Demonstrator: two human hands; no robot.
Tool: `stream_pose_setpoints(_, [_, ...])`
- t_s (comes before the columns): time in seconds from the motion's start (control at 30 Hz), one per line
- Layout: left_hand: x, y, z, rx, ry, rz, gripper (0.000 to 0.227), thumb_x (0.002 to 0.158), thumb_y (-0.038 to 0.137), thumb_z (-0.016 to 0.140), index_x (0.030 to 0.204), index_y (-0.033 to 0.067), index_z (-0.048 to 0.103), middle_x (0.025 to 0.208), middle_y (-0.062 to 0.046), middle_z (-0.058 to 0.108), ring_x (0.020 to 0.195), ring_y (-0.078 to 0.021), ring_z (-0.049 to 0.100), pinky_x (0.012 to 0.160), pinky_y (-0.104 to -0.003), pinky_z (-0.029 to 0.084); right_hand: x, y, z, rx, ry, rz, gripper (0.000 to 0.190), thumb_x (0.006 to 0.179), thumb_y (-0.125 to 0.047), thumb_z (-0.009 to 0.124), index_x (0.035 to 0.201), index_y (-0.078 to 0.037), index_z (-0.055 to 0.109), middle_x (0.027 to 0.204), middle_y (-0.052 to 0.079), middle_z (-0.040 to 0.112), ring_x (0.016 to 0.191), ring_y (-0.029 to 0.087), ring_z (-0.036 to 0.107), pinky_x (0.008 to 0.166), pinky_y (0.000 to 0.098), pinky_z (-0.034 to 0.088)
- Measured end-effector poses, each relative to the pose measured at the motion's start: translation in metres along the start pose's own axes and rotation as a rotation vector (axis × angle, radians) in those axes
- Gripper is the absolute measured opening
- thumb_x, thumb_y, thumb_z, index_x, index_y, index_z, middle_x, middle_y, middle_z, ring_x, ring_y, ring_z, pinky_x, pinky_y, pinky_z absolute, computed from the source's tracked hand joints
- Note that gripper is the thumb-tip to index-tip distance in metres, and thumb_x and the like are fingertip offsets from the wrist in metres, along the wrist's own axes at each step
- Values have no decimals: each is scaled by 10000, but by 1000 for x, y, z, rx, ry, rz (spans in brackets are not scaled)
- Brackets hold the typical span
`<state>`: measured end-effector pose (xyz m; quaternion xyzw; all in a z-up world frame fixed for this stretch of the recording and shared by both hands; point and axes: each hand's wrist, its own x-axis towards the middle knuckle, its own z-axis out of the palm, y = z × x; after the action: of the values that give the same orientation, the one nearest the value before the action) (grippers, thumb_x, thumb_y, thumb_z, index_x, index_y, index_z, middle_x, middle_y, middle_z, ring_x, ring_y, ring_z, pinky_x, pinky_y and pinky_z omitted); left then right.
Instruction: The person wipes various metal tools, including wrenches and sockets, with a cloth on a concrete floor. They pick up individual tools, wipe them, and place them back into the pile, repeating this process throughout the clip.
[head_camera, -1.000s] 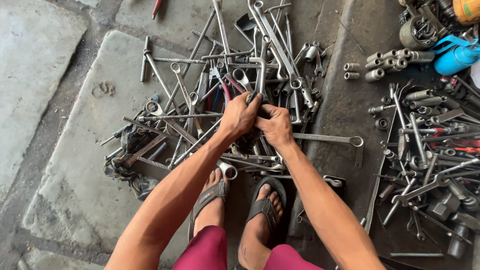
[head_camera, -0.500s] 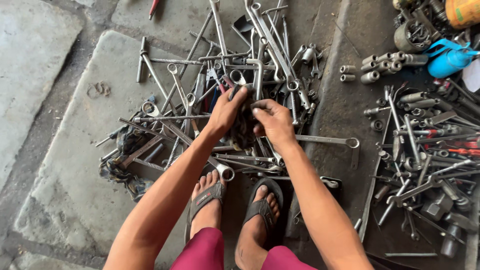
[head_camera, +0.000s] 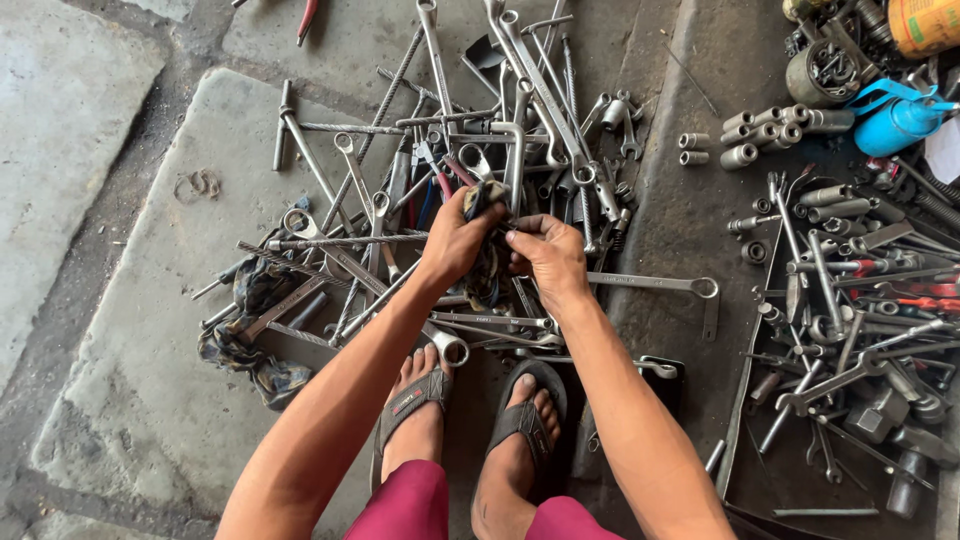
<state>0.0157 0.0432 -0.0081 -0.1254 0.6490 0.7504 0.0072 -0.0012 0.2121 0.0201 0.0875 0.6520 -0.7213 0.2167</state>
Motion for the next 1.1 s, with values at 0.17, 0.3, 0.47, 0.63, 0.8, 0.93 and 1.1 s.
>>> stream_pose_setpoints(0.17, [-20, 29, 0, 233, 23, 184, 420, 1042, 368, 533, 1314, 51, 576, 1153, -137, 673, 1024, -237, 659, 849, -333, 516, 6, -5, 4, -284, 144, -266, 130, 817, -51, 796, 898, -7, 704, 814, 62, 741, 664, 129, 716, 622, 246, 621])
stream_pose_setpoints(0.3, [-30, 47, 2, 425, -65, 548, 412, 1129, 389, 447, 1211, 19, 609, 1036, -238, 680, 915, -382, 670, 792, -442, 519, 2, -2, 7, -245, -82, -194, 58, 858, -23, 675, 907, -37, 702, 849, 22, 720, 706, 100, 664, 649, 246, 596])
stream_pose_setpoints(0.47, [-15, 54, 7, 579, -104, 274, 436, 1078, 397, 471, 941, 13, 628, 677, -235, 627, 659, -430, 639, 610, -497, 487, -9, -6, 11, -93, -151, -147, 129, 845, 25, 636, 931, -41, 705, 815, 16, 680, 642, 78, 582, 597, 242, 501])
stream_pose_setpoints(0.63, [4, 50, 5, 570, -96, 195, 447, 1057, 412, 422, 983, 65, 694, 783, -202, 699, 670, -366, 668, 627, -466, 518, -26, -21, 16, -125, -49, -185, 70, 840, -5, 658, 909, -10, 670, 773, 76, 699, 569, 102, 618, 502, 244, 532])
stream_pose_setpoints(0.8, [6, 34, -41, 430, 43, -97, 621, 1074, 507, 369, 1001, 0, 720, 770, -130, 707, 669, -254, 658, 666, -396, 530, -34, -41, 7, -40, -119, -290, 64, 873, -18, 673, 918, 20, 647, 791, 127, 711, 584, 134, 655, 511, 264, 594])
stream_pose_setpoints(0.93, [-1, 13, -33, -92, 41, -193, 618, 1037, 534, 392, 1013, 24, 740, 783, -41, 702, 722, -159, 609, 697, -323, 513, -15, -28, 16, 66, -155, -61, 67, 895, -17, 698, 938, 7, 652, 809, 120, 700, 601, 129, 635, 530, 257, 552])
stream_pose_setpoints(1.1, [-4, 0, 2, 142, -10, -196, 621, 1067, 525, 457, 895, -25, 686, 729, -60, 639, 718, -136, 556, 691, -325, 458, 8, 17, 1, 68, -54, 75, 110, 905, -61, 688, 991, 8, 688, 863, 98, 734, 680, 126, 685, 631, 248, 579])
